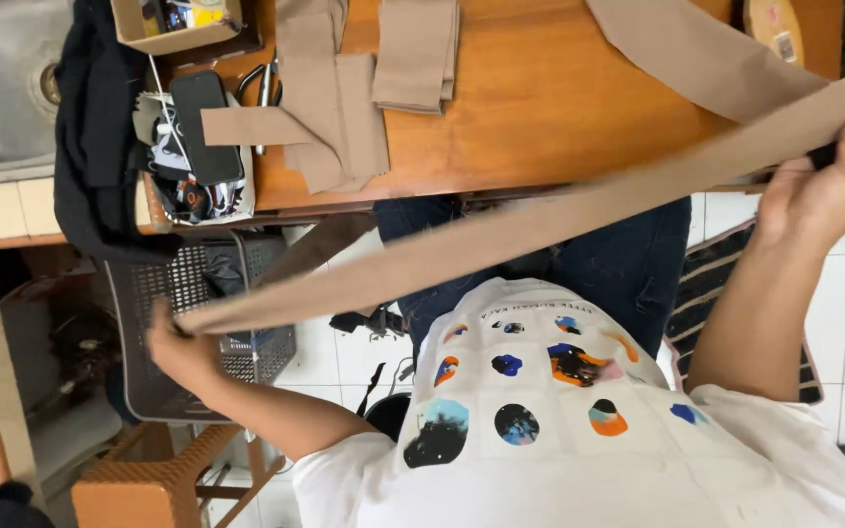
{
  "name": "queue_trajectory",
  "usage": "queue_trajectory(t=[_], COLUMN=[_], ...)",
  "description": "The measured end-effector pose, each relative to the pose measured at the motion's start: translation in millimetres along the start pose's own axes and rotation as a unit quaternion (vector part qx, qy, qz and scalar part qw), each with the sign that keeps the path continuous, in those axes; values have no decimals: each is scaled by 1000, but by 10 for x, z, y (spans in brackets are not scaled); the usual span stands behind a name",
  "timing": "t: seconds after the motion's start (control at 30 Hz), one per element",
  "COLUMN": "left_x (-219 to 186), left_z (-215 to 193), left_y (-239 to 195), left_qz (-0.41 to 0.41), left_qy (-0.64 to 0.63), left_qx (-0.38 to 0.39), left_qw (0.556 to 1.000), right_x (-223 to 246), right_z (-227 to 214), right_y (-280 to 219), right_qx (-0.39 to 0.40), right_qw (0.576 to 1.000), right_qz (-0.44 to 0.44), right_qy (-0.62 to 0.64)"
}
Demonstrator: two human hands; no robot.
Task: The person sits on the floor and uses scissors to trim the edges of a piece of beige fabric. They hold the fabric in their left hand and cut along the edges with their right hand, occasionally rotating the fabric to access different sides.
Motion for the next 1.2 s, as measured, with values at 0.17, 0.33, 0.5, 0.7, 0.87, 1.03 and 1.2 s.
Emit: queue_trajectory(t=[0.17,0.33,0.5,0.7,0.87,1.03,1.2], left_x=[278,-978,-3331,-3362,-3323,-3327,-3239], left_z=[495,963,726,1187,1044,667,597], left_y=[-767,-1252,-1854,-2661,-2737,-2748,-2612], left_qz=[-270,-207,117,15,37,63,108], left_qy=[176,24,-600,-512,-455,-447,-553], left_qx=[373,507,480,597,637,676,583], left_qw=[870,836,630,617,621,582,585], right_x=[-26,-108,-61,-282,-389,-470,-926], right_z=[263,634,1178,815,706,808,583], right_y=[-257,-896,-1942,-2029,-1969,-1812,-1482], right_qx=[16,70,276,146,3,-51,2], right_qw=[999,987,925,926,887,866,864], right_qz=[33,128,247,341,453,496,503], right_qy=[-37,-68,-82,-75,-93,-35,30])
Point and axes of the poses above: each hand's wrist, its own y-axis towards the middle knuckle, its own z-axis out of the palm, x = y × z, the point moved 10 cm from there along y, towards the middle knuckle, and after that the axes turned 14 degrees about -x, right-handed, at the moved point
